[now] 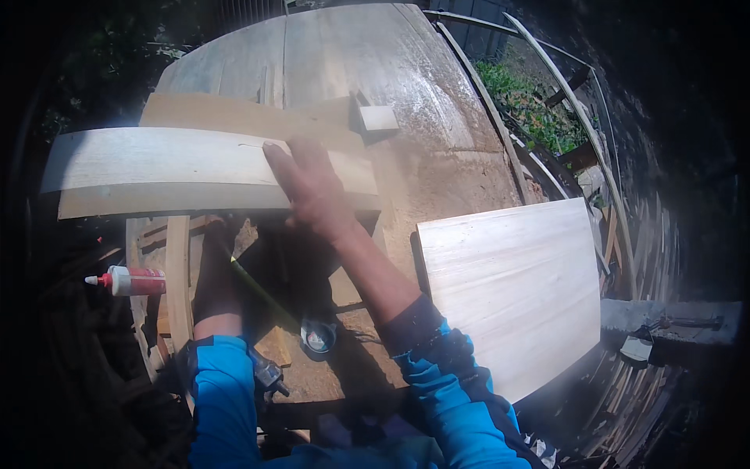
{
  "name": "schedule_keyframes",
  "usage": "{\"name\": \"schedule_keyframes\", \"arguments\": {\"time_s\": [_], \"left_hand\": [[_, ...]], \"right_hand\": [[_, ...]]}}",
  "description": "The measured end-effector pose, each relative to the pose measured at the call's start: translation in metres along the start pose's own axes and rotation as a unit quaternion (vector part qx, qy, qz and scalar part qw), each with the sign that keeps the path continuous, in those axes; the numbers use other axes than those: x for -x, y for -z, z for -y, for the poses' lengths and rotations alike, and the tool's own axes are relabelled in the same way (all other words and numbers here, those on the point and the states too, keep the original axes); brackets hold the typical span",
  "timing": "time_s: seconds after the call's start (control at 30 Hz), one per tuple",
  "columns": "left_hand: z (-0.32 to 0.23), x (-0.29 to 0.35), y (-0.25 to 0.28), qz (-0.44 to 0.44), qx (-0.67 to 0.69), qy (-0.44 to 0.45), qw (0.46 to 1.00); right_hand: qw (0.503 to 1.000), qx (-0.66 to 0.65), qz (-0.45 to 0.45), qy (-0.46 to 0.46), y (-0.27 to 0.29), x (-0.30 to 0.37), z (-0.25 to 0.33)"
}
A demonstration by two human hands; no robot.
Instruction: The person holds and aligns wooden boards together on a workshop table, checking their fit by hand and moving them around to test assembly.
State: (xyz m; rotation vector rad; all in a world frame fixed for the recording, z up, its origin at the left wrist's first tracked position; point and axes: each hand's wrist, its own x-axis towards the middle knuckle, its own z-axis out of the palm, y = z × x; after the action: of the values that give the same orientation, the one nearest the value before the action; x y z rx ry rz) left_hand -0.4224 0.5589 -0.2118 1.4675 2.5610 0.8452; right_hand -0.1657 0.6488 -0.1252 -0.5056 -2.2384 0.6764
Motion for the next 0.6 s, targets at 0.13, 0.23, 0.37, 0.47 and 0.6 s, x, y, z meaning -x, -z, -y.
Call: {"name": "schedule_keyframes", "arguments": {"time_s": [0.13,0.23,0.37,0.47,0.6], "left_hand": [[-0.007,0.003,-0.004,-0.005,-0.012,0.016,1.0],[-0.012,0.004,-0.007,-0.013,-0.016,0.025,0.999],[-0.017,0.002,-0.014,-0.026,-0.021,0.03,0.999],[-0.016,0.005,-0.019,-0.041,-0.022,0.033,0.998],[-0.013,0.016,-0.017,-0.09,-0.014,0.041,0.995]], "right_hand": [[1.0,0.0,0.004,-0.007,-0.001,-0.001,0.0],[1.0,-0.004,0.004,-0.008,-0.001,-0.001,0.002],[1.0,0.001,0.012,-0.016,0.0,-0.002,0.002],[1.0,-0.004,0.003,-0.004,-0.001,-0.001,0.0],[1.0,-0.001,-0.007,0.007,0.0,0.001,0.0]]}}
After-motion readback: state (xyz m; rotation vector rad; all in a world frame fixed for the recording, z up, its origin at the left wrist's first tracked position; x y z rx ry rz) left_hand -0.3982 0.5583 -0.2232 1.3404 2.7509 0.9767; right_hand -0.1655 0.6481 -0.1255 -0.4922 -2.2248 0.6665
